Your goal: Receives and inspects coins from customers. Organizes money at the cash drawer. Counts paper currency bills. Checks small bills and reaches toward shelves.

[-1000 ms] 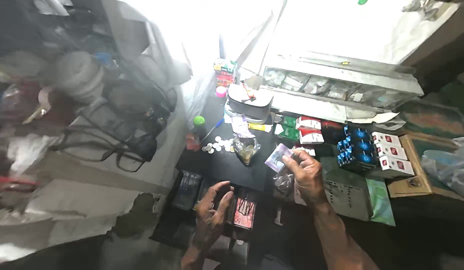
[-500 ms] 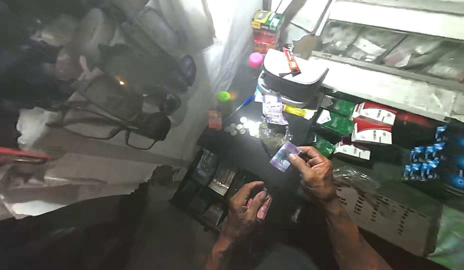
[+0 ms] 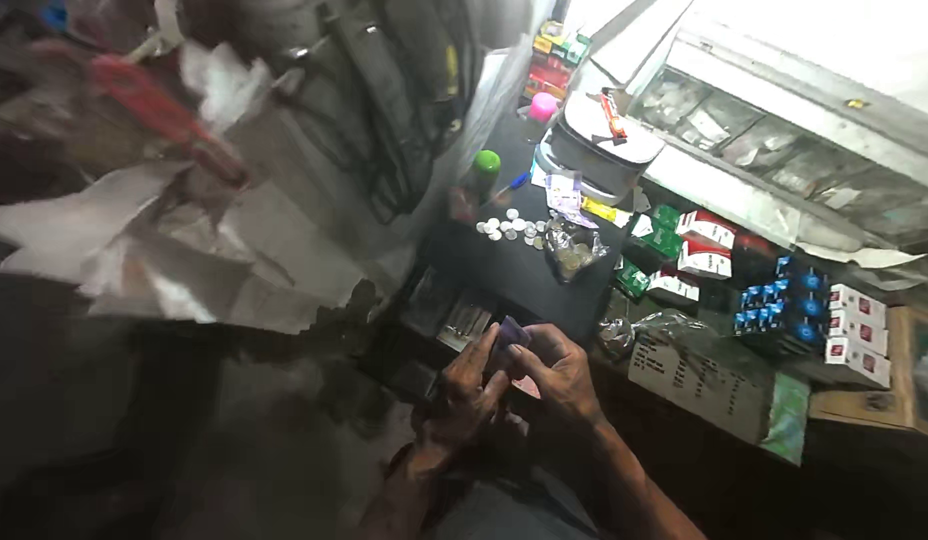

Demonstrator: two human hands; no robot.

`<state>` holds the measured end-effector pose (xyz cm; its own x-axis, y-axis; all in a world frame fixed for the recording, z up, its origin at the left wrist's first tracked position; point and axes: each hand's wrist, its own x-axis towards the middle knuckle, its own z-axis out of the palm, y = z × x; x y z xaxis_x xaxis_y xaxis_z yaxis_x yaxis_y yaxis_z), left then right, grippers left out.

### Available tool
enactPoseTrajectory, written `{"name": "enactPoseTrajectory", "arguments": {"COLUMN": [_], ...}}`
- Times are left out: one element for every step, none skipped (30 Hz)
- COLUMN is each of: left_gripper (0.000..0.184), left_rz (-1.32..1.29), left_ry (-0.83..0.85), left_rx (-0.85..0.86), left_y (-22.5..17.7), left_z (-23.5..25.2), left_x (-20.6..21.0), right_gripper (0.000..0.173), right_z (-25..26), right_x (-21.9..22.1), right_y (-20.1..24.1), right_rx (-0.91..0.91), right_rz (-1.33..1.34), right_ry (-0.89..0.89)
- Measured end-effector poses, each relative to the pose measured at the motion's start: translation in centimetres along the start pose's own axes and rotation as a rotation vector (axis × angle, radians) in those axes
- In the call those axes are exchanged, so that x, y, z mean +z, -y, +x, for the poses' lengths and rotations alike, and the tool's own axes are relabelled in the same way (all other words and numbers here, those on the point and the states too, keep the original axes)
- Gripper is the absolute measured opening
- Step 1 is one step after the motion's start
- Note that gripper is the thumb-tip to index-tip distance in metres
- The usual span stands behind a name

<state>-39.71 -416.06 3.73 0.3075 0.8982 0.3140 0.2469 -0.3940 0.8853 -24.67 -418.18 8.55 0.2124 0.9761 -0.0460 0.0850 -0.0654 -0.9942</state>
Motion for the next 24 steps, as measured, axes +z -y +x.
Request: {"name": "enactPoseTrajectory", "arguments": {"left_gripper": [0.048, 0.049, 0.05, 0.051, 0.052, 0.053, 0.054, 0.054, 0.055, 0.055, 0.054, 0.054, 0.053, 0.053, 0.053, 0.054, 0.054, 0.054, 0.054, 0.054, 0.054, 0.054, 0.054, 0.054], "left_rz": [-0.035, -0.071, -0.108, -0.145, -0.177, -0.2, -0.21, -0.214, -0.219, -0.227, -0.243, -0.27, -0.309, -0.352, -0.4, -0.445, -0.476, -0.501, -0.524, -0.544, -0.558, -0.569, -0.571, -0.561], "left_ry": [0.006, 0.014, 0.027, 0.037, 0.056, 0.077, 0.1, 0.123, 0.139, 0.148, 0.153, 0.154, 0.156, 0.158, 0.159, 0.162, 0.17, 0.179, 0.186, 0.195, 0.207, 0.216, 0.229, 0.242], "left_rx": [-0.008, -0.013, -0.022, -0.034, -0.054, -0.073, -0.095, -0.112, -0.119, -0.124, -0.129, -0.139, -0.154, -0.167, -0.177, -0.185, -0.195, -0.198, -0.197, -0.188, -0.175, -0.159, -0.147, -0.134], "left_y": [0.4, 0.7, 0.9, 1.0, 1.1, 1.1, 1.1, 1.2, 1.3, 1.4, 1.5, 1.4, 1.3, 1.2, 1.1, 1.1, 1.0, 1.0, 1.0, 1.1, 1.1, 1.1, 1.1, 1.2], "left_z": [-0.6, -1.2, -1.9, -2.5, -3.2, -3.8, -4.4, -5.0, -5.6, -5.9, -6.1, -6.1, -6.0, -5.7, -5.6, -5.4, -5.3, -5.2, -5.0, -4.9, -4.7, -4.6, -4.6, -4.6], "left_x": [-0.6, -1.2, -1.7, -2.2, -2.7, -3.1, -3.5, -3.7, -3.8, -3.9, -4.0, -4.2, -4.6, -5.0, -5.2, -5.4, -5.6, -5.7, -5.8, -5.9, -6.1, -6.1, -6.2, -6.3], "right_gripper": [0.019, 0.02, 0.02, 0.02, 0.021, 0.021, 0.021, 0.021, 0.021, 0.022, 0.022, 0.022, 0.021, 0.022, 0.022, 0.021, 0.021, 0.022, 0.022, 0.023, 0.023, 0.024, 0.025, 0.025], "right_z": [-0.5, -1.1, -1.7, -2.3, -3.0, -3.6, -4.2, -4.8, -5.3, -5.7, -5.9, -5.9, -5.9, -5.8, -5.7, -5.8, -5.7, -5.7, -5.6, -5.5, -5.4, -5.4, -5.4, -5.4], "right_x": [0.7, 1.2, 1.7, 2.1, 2.5, 2.9, 3.2, 3.4, 3.6, 3.6, 3.7, 3.7, 3.9, 4.0, 4.0, 4.0, 4.0, 3.9, 3.9, 3.8, 3.6, 3.5, 3.5, 3.4], "right_y": [-0.1, -0.2, -0.4, -0.6, -0.7, -0.8, -1.0, -1.1, -1.3, -1.4, -1.4, -1.4, -1.4, -1.3, -1.2, -1.1, -1.0, -1.0, -1.0, -1.0, -1.0, -1.0, -1.1, -1.1], "right_rx": [-0.013, -0.025, -0.034, -0.041, -0.041, -0.032, -0.017, -0.001, 0.019, 0.035, 0.045, 0.048, 0.041, 0.023, 0.004, -0.011, -0.022, -0.03, -0.034, -0.037, -0.039, -0.042, -0.046, -0.047], "right_rz": [-0.012, -0.03, -0.048, -0.066, -0.071, -0.065, -0.05, -0.04, -0.032, -0.025, -0.017, 0.0, 0.016, 0.023, 0.027, 0.027, 0.031, 0.043, 0.062, 0.077, 0.086, 0.089, 0.092, 0.099], "right_ry": [0.017, 0.027, 0.031, 0.036, 0.038, 0.039, 0.042, 0.044, 0.046, 0.053, 0.063, 0.074, 0.083, 0.091, 0.095, 0.091, 0.084, 0.078, 0.075, 0.076, 0.08, 0.087, 0.096, 0.106]}}
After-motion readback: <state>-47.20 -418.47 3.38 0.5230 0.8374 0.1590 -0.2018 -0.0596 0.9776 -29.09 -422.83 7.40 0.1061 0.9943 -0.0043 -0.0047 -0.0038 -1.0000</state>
